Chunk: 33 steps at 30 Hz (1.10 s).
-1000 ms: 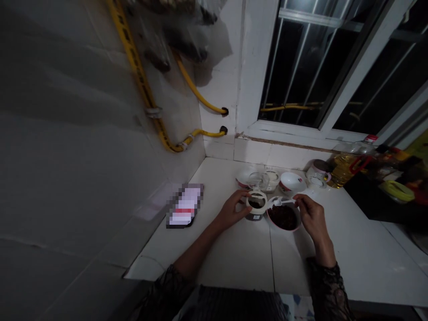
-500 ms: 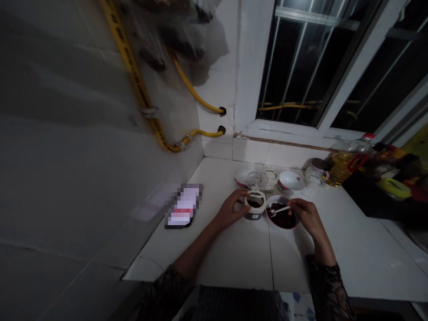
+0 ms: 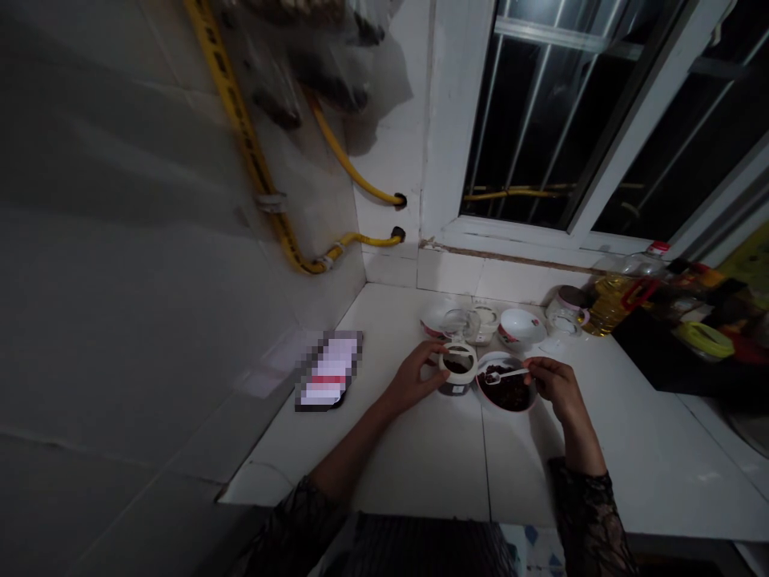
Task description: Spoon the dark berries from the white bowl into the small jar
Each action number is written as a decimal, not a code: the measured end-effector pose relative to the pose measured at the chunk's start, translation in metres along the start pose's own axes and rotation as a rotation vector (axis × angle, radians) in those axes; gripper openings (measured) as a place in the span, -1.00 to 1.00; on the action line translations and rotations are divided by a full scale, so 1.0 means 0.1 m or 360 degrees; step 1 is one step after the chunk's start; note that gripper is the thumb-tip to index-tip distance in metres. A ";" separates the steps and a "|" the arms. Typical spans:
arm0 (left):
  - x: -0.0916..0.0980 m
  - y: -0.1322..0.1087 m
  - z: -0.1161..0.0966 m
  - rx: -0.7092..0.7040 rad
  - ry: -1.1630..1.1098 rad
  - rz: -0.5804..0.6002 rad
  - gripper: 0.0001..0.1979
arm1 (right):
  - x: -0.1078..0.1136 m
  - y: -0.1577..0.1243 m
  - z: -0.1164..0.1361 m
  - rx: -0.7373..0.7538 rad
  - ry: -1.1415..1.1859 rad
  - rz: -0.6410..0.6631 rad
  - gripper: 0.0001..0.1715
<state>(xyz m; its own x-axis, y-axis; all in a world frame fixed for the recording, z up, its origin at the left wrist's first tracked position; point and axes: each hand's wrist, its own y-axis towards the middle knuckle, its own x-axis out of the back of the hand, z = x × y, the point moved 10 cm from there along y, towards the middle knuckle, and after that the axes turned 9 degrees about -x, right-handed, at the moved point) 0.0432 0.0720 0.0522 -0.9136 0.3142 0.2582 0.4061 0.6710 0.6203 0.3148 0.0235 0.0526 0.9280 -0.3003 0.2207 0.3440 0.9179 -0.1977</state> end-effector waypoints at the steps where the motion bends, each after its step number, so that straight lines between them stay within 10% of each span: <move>1: 0.00 0.00 0.00 -0.0002 0.0006 0.0003 -0.70 | -0.01 0.00 0.01 0.0006 0.0003 0.0000 -0.66; 11: 0.00 0.00 0.00 -0.0016 -0.0004 0.0008 -0.69 | -0.07 -0.14 0.21 0.0152 0.0296 -0.0149 -0.62; 21: -0.01 0.00 -0.01 -0.0042 0.0001 0.0011 -0.69 | -0.77 -0.82 0.80 0.1462 -0.0773 -0.0105 -0.73; 28: -0.01 0.00 -0.01 -0.0061 0.0003 0.0007 -0.71 | -0.08 -0.53 0.61 0.1016 -0.0662 -0.0535 -0.70; 33: -0.01 -0.01 0.03 -0.0031 -0.0001 0.0000 -0.68 | -0.10 -0.32 0.46 0.0811 -0.1055 -0.0482 -0.68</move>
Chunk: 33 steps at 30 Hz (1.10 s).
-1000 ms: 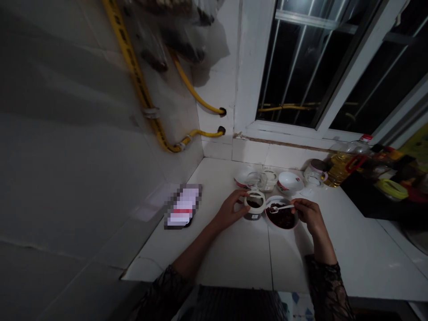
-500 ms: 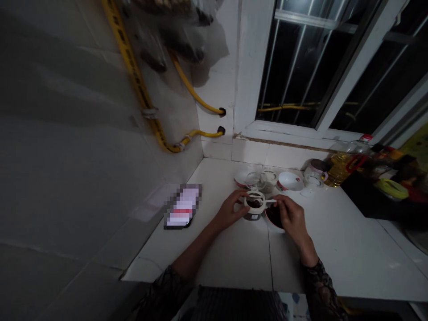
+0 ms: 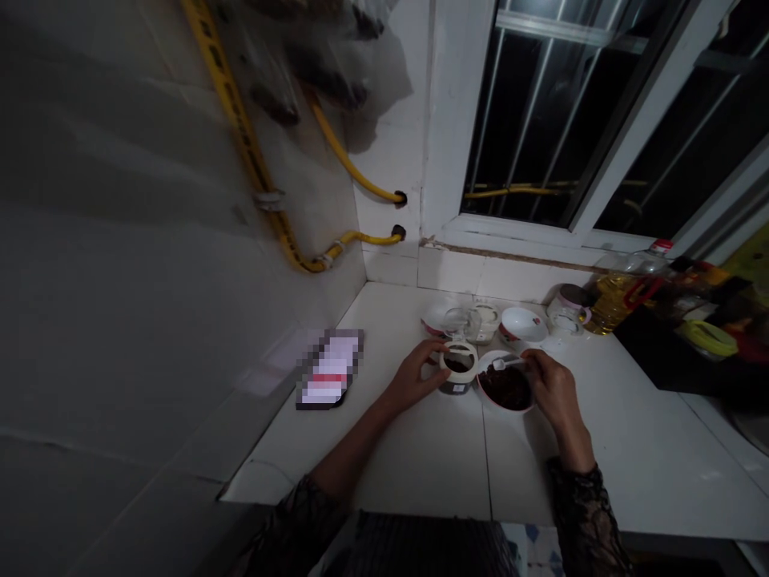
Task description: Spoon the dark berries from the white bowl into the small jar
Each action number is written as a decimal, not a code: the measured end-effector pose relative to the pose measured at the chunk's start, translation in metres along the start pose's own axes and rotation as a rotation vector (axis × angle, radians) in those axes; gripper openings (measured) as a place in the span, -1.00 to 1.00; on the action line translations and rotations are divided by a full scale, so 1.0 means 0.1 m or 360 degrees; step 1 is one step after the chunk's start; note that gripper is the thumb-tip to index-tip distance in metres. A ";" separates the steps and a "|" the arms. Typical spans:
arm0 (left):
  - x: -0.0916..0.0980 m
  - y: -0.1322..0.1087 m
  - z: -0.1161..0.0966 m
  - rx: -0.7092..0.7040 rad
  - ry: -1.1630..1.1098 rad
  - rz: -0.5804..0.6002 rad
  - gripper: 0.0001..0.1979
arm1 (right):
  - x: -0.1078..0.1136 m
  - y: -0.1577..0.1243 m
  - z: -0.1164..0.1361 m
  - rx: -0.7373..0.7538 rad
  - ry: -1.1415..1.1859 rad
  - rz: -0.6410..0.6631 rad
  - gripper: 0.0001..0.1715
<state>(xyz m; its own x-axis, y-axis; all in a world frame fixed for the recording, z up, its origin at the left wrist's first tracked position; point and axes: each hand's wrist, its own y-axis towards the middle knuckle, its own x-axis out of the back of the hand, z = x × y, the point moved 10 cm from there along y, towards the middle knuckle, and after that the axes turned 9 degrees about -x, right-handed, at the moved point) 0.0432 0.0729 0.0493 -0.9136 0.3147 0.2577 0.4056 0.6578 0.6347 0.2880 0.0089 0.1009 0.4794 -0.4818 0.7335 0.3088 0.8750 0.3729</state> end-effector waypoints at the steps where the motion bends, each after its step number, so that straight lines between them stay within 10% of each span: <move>1: 0.00 0.00 0.00 0.0006 0.0002 -0.0001 -0.68 | -0.06 0.00 0.00 -0.0002 -0.0032 0.0058 -0.68; 11: 0.01 -0.01 0.02 0.0039 0.0004 0.0005 -0.67 | -0.32 -0.05 -0.09 -0.0271 0.0513 0.0513 -0.65; 22: 0.00 -0.01 0.02 0.0030 0.0026 0.0012 -0.67 | -0.29 -0.02 -0.44 -0.0908 0.1103 0.0464 -0.66; 33: 0.01 0.00 -0.03 0.0022 0.0017 0.0008 -0.70 | -0.28 0.02 -0.50 -0.0838 0.1099 0.0423 -0.67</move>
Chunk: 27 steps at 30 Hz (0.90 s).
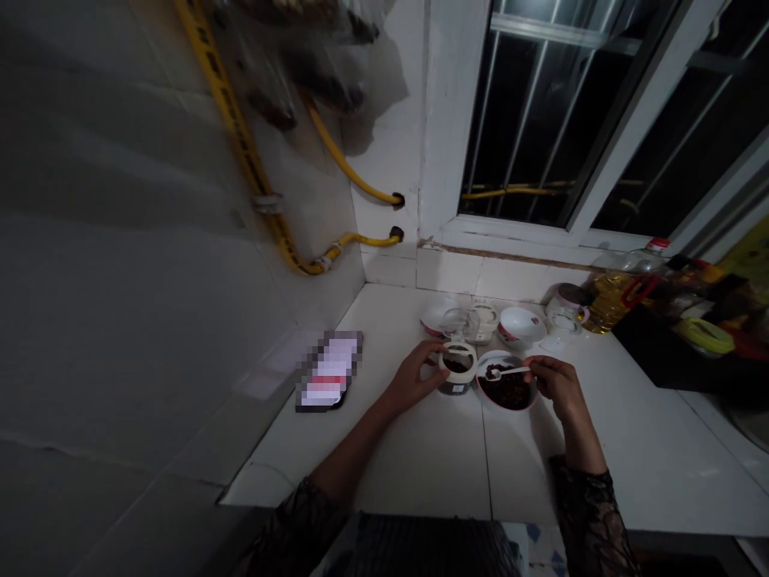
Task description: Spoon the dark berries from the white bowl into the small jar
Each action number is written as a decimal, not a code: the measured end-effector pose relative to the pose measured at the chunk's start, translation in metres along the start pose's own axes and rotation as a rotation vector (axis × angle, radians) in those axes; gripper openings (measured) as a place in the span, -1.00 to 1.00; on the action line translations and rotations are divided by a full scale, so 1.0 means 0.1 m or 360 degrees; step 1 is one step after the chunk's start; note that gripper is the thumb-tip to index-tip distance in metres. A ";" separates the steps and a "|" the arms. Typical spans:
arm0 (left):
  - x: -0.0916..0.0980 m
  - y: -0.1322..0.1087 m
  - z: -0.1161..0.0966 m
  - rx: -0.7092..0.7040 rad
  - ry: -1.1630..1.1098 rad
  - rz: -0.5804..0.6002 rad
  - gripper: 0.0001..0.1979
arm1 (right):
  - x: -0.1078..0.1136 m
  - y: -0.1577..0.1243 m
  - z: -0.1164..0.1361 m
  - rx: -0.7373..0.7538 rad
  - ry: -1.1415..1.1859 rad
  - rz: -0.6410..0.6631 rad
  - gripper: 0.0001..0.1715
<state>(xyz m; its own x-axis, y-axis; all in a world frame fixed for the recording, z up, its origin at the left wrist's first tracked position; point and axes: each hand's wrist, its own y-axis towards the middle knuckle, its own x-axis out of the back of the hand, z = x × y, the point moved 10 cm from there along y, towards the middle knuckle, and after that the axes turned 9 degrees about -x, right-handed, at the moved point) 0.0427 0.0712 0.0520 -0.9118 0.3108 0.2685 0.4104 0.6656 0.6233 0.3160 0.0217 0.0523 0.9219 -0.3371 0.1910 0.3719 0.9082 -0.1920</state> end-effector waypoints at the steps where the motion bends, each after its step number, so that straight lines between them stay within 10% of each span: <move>1: 0.00 0.00 -0.01 -0.0003 0.0003 0.0000 -0.70 | 0.01 0.00 0.00 -0.0002 0.0003 -0.0009 -0.66; 12: 0.00 0.00 0.01 0.0006 -0.0016 0.0009 -0.69 | -0.08 -0.16 0.27 0.0192 0.0173 -0.0123 -0.61; 21: 0.01 0.00 0.01 0.0010 -0.0026 -0.0012 -0.68 | -0.81 -0.75 0.69 0.1284 -0.0862 0.0020 -0.69; 27: 0.00 0.00 -0.01 0.0015 -0.0019 -0.0004 -0.70 | -0.33 -0.60 0.65 0.1040 -0.0674 -0.0288 -0.67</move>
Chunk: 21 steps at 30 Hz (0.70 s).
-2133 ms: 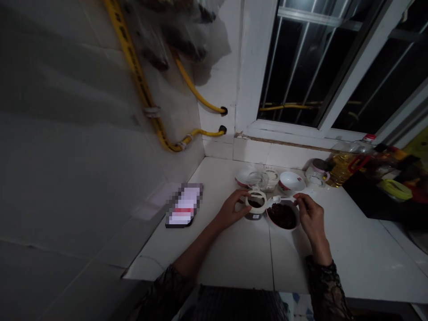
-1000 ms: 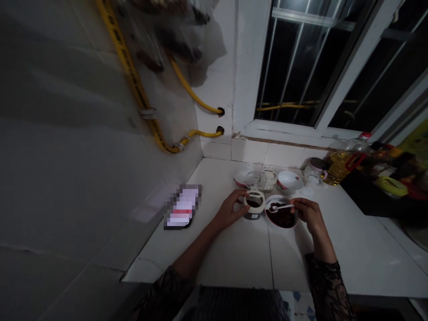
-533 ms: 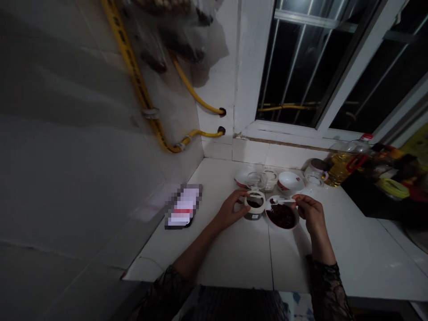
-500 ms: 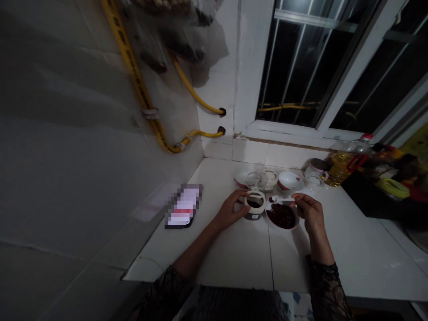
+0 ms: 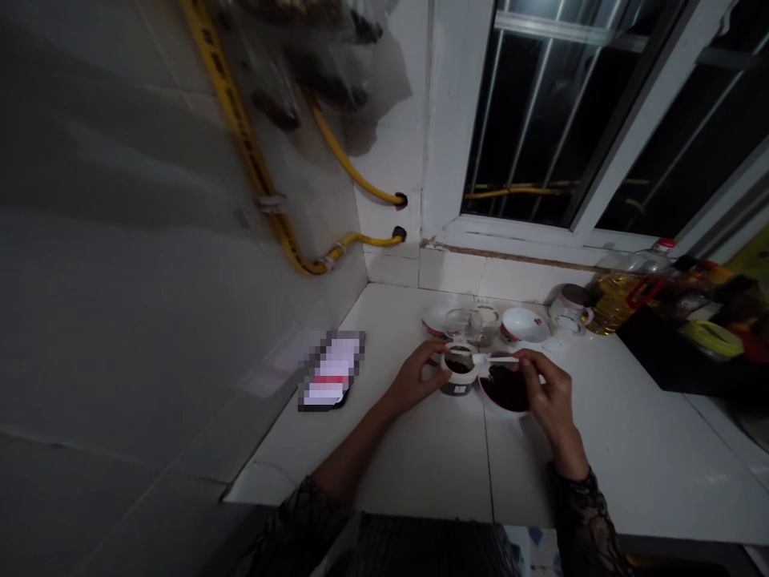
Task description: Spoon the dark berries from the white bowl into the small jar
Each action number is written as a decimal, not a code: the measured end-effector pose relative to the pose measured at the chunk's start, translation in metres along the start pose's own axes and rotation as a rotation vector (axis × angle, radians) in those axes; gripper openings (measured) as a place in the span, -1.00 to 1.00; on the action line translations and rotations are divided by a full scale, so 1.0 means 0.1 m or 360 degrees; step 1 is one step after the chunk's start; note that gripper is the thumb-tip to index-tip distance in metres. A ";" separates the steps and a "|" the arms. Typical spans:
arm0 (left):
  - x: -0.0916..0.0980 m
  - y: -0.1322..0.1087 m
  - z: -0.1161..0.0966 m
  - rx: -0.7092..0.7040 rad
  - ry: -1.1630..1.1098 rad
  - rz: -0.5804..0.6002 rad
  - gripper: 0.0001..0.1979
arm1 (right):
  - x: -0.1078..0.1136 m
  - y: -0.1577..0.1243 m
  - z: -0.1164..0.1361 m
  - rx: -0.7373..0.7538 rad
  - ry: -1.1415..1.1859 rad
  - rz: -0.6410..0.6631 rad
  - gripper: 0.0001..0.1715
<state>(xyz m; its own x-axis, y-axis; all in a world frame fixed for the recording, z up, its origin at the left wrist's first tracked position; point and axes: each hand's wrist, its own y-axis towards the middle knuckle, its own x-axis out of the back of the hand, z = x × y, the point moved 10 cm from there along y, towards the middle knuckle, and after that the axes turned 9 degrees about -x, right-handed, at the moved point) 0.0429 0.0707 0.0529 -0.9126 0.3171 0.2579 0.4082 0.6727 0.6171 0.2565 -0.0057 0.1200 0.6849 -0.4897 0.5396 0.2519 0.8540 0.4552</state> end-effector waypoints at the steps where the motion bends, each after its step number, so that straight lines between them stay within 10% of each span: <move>1: 0.00 0.00 0.00 -0.0003 0.0005 -0.0002 -0.70 | 0.09 0.02 -0.08 -0.0077 0.0032 -0.0053 -0.67; 6: 0.00 0.00 0.02 -0.0010 0.0019 -0.0001 -0.70 | 0.24 0.11 -0.37 -0.0253 -0.0030 0.0074 -0.69; 13: 0.00 -0.01 0.06 0.0009 0.0003 0.0002 -0.68 | -0.15 0.05 -0.47 -0.0396 -0.0177 0.0584 -0.68; 21: 0.00 -0.02 0.06 0.0034 0.0002 -0.0004 -0.67 | -0.21 0.05 -0.71 -0.0754 0.0276 0.0556 -0.68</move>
<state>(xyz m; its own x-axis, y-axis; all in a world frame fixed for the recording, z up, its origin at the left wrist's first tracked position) 0.0422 0.0738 0.0473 -0.9136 0.3146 0.2575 0.4063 0.6878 0.6015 0.2920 0.0211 0.0604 0.8730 -0.1651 0.4589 0.2421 0.9636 -0.1138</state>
